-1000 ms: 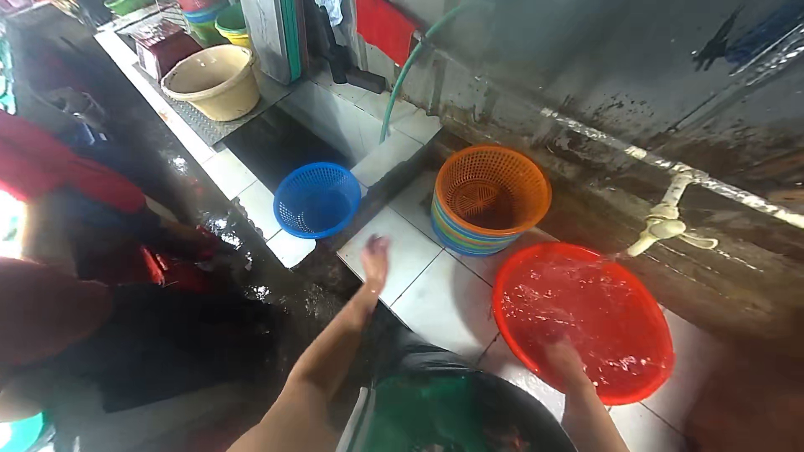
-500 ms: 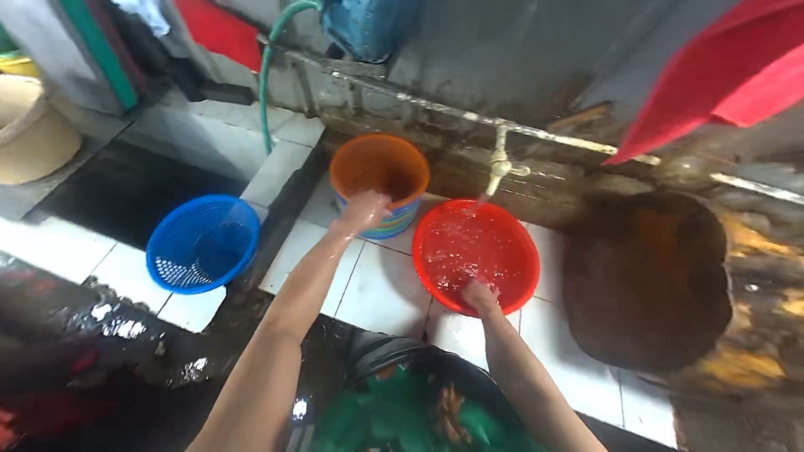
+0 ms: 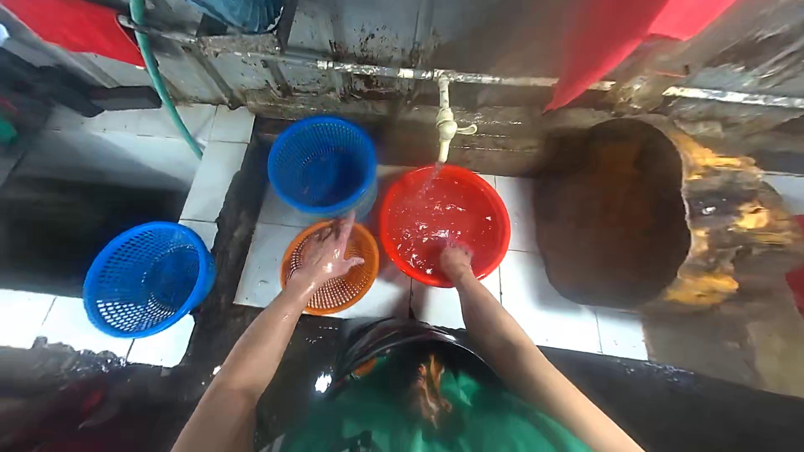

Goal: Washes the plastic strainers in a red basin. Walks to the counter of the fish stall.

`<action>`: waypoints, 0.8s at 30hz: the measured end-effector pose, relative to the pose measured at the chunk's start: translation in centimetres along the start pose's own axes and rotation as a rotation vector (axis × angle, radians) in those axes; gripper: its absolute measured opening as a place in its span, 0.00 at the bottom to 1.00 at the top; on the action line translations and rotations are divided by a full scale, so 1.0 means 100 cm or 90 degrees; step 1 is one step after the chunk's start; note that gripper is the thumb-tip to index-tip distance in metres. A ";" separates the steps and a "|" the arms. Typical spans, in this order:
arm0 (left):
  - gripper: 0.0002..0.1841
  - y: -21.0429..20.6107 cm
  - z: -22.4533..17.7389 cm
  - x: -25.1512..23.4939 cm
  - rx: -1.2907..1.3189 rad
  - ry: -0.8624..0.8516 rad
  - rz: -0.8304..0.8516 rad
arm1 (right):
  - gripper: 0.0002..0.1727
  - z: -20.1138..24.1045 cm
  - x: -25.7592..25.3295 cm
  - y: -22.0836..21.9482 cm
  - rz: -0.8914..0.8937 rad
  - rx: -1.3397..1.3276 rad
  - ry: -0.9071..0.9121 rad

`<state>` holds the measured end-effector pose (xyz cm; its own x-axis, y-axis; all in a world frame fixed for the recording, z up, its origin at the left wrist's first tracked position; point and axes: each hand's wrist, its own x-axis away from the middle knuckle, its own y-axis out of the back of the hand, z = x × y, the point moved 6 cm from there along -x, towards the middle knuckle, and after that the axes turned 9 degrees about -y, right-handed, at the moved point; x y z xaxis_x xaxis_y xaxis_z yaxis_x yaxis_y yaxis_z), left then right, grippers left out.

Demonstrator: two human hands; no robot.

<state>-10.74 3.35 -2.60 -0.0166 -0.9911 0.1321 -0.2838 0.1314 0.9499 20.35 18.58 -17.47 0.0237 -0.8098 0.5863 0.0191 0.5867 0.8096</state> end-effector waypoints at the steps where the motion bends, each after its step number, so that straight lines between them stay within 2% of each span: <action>1: 0.58 -0.019 0.011 0.000 0.001 0.012 -0.021 | 0.32 0.000 -0.001 0.000 0.010 0.012 -0.001; 3: 0.55 -0.043 0.030 0.003 -0.015 0.045 -0.047 | 0.34 0.000 -0.007 -0.001 0.020 0.008 0.005; 6: 0.56 -0.065 0.050 0.018 -0.003 0.074 -0.093 | 0.48 -0.003 -0.014 -0.001 -0.003 -0.050 -0.002; 8: 0.58 -0.073 0.055 0.037 0.059 0.135 -0.128 | 0.46 -0.001 -0.012 0.000 -0.007 -0.039 -0.012; 10: 0.66 -0.088 0.045 0.056 0.164 0.229 -0.134 | 0.39 0.002 -0.008 0.000 0.018 -0.011 -0.014; 12: 0.70 -0.121 0.021 0.069 0.236 0.289 -0.014 | 0.37 0.003 -0.007 0.000 0.024 0.017 -0.005; 13: 0.66 -0.139 0.009 0.073 0.234 0.295 0.069 | 0.36 0.002 -0.006 -0.002 0.029 0.028 0.002; 14: 0.55 -0.153 -0.001 0.077 0.215 0.299 0.136 | 0.34 0.003 -0.005 -0.004 0.034 0.044 0.005; 16: 0.34 -0.164 -0.008 0.084 0.153 0.319 0.186 | 0.30 0.004 -0.001 -0.005 0.050 0.064 -0.002; 18: 0.29 -0.139 -0.011 0.093 0.116 0.346 0.148 | 0.29 0.004 0.000 0.000 0.056 0.057 -0.004; 20: 0.27 -0.088 -0.018 0.110 0.144 0.325 0.042 | 0.32 0.000 -0.002 0.000 0.046 0.016 0.008; 23: 0.20 0.010 -0.032 0.132 0.307 0.153 -0.220 | 0.38 -0.012 -0.015 -0.002 0.060 -0.014 0.058; 24: 0.18 0.041 -0.040 0.137 0.365 0.088 -0.286 | 0.37 -0.015 -0.019 -0.003 0.071 -0.022 0.084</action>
<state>-8.27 -9.65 4.20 0.3294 -0.9298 -0.1641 -0.6915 -0.3559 0.6286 21.77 19.97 -18.86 0.1588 -0.7334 0.6610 0.0437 0.6741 0.7374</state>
